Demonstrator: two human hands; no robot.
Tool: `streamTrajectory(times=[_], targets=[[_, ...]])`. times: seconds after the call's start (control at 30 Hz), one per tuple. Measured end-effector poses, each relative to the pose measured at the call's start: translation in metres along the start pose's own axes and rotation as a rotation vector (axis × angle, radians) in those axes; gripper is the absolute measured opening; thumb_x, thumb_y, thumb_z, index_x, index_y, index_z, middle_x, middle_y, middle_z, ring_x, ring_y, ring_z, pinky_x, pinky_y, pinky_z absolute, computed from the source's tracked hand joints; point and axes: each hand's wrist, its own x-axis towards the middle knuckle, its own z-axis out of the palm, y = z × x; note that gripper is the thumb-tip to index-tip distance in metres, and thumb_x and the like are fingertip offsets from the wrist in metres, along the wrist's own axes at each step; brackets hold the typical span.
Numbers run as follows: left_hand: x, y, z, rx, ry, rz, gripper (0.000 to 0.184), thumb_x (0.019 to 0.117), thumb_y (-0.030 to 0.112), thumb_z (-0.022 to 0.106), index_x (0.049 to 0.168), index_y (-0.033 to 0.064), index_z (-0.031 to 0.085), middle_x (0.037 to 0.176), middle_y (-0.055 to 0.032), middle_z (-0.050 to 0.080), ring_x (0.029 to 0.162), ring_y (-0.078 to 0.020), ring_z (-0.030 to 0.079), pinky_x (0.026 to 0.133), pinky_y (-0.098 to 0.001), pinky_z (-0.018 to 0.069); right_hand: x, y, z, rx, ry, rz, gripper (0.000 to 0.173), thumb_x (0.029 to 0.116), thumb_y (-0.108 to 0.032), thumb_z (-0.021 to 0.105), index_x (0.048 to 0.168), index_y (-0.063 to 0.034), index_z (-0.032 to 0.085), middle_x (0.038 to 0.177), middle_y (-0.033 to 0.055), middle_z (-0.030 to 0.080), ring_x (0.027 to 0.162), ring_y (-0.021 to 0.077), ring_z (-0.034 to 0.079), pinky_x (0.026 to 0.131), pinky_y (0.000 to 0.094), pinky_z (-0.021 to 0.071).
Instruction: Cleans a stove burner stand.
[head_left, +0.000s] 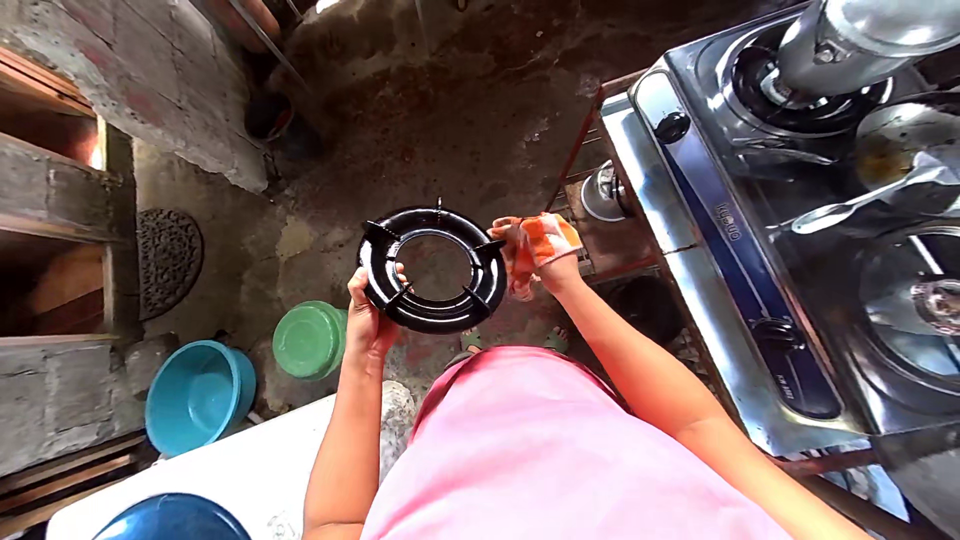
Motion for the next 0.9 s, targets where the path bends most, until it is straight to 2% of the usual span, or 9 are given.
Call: streamTrajectory(times=[0.07, 0.17, 0.27, 0.3, 0.47, 0.6, 0.7, 0.8, 0.9], targets=[[0.001, 0.002, -0.008, 0.027, 0.026, 0.038, 0.036, 0.1088, 0.039, 0.04, 0.125, 0.0112, 0.056, 0.112, -0.0123, 0.07, 0.091, -0.0205, 0.071, 0.082, -0.0364, 0.0614, 0.013, 0.015, -0.014, -0.189, 0.064, -0.043, 0.026, 0.1001, -0.014, 0.061, 0.117, 0.0044, 0.069, 0.113, 0.0168, 0.073, 0.107, 0.0215, 0.07, 0.099, 0.041, 0.0557], [0.002, 0.004, -0.018, 0.059, 0.079, 0.072, 0.034, 0.1101, 0.035, 0.035, 0.125, 0.0119, 0.054, 0.11, -0.0108, 0.07, 0.09, -0.0194, 0.071, 0.081, -0.0361, 0.0614, 0.026, 0.023, -0.024, -0.018, 0.139, -0.11, 0.027, 0.0932, -0.008, 0.068, 0.117, 0.005, 0.066, 0.104, 0.0119, 0.072, 0.097, 0.0133, 0.07, 0.09, 0.0332, 0.0595], [0.002, 0.003, -0.024, 0.044, 0.086, 0.087, 0.033, 0.1091, 0.036, 0.04, 0.126, 0.0108, 0.055, 0.109, -0.0113, 0.07, 0.09, -0.0197, 0.071, 0.082, -0.0363, 0.0615, 0.032, 0.021, -0.035, 0.225, -0.156, 0.167, 0.073, 0.0962, -0.002, 0.062, 0.16, -0.016, 0.031, 0.127, 0.01, 0.065, 0.102, 0.0161, 0.068, 0.085, 0.0348, 0.0596], [0.001, 0.002, -0.024, 0.034, 0.098, 0.088, 0.033, 0.1091, 0.035, 0.041, 0.125, 0.0102, 0.055, 0.109, -0.0116, 0.07, 0.09, -0.02, 0.072, 0.082, -0.0366, 0.0617, 0.034, 0.021, -0.038, 0.249, -0.205, 0.252, 0.08, 0.0971, -0.004, 0.063, 0.163, -0.025, 0.023, 0.132, 0.0085, 0.062, 0.104, 0.0167, 0.068, 0.085, 0.0355, 0.0598], [0.001, -0.002, -0.022, 0.059, 0.094, 0.078, 0.033, 0.1093, 0.035, 0.04, 0.123, 0.0094, 0.058, 0.11, -0.0121, 0.07, 0.089, -0.0191, 0.071, 0.082, -0.0343, 0.0611, 0.041, 0.026, -0.05, 0.237, -0.308, 0.225, 0.042, 0.0957, -0.011, 0.056, 0.137, -0.0059, 0.053, 0.116, 0.0098, 0.071, 0.091, 0.0148, 0.069, 0.075, 0.0306, 0.0588], [0.001, -0.003, -0.022, 0.071, 0.059, 0.067, 0.033, 0.1069, 0.036, 0.047, 0.124, 0.01, 0.057, 0.11, -0.0118, 0.071, 0.09, -0.0191, 0.071, 0.082, -0.0346, 0.0613, 0.041, 0.016, -0.068, 0.237, -0.548, 0.106, 0.054, 0.0872, -0.026, 0.073, 0.136, -0.011, 0.054, 0.12, 0.0047, 0.067, 0.107, 0.0153, 0.067, 0.089, 0.0335, 0.059], [0.002, -0.002, -0.021, 0.08, 0.06, 0.07, 0.033, 0.1058, 0.036, 0.05, 0.124, 0.0089, 0.058, 0.109, -0.0125, 0.071, 0.09, -0.0195, 0.072, 0.082, -0.0355, 0.0616, 0.037, -0.001, -0.08, 0.461, -0.717, -0.057, 0.072, 0.0839, -0.033, 0.081, 0.145, -0.0151, 0.047, 0.138, 0.0135, 0.059, 0.12, 0.0285, 0.062, 0.1, 0.0481, 0.0549], [0.002, -0.003, -0.025, 0.083, 0.043, 0.07, 0.035, 0.1059, 0.037, 0.05, 0.124, 0.0087, 0.059, 0.11, -0.0126, 0.071, 0.091, -0.0199, 0.072, 0.083, -0.0359, 0.0616, 0.026, 0.035, -0.085, 0.705, -0.517, -0.006, 0.055, 0.085, -0.046, 0.078, 0.132, -0.0237, 0.06, 0.118, 0.0011, 0.072, 0.106, 0.016, 0.07, 0.089, 0.0363, 0.0605], [0.008, -0.004, -0.021, 0.092, 0.041, 0.075, 0.034, 0.1065, 0.036, 0.048, 0.124, 0.0084, 0.058, 0.11, -0.0129, 0.072, 0.09, -0.0202, 0.072, 0.083, -0.0361, 0.0617, 0.032, 0.039, -0.082, 0.791, -0.622, 0.078, 0.079, 0.0811, -0.048, 0.082, 0.145, -0.0157, 0.049, 0.138, 0.0192, 0.061, 0.126, 0.0369, 0.059, 0.107, 0.0538, 0.05]])
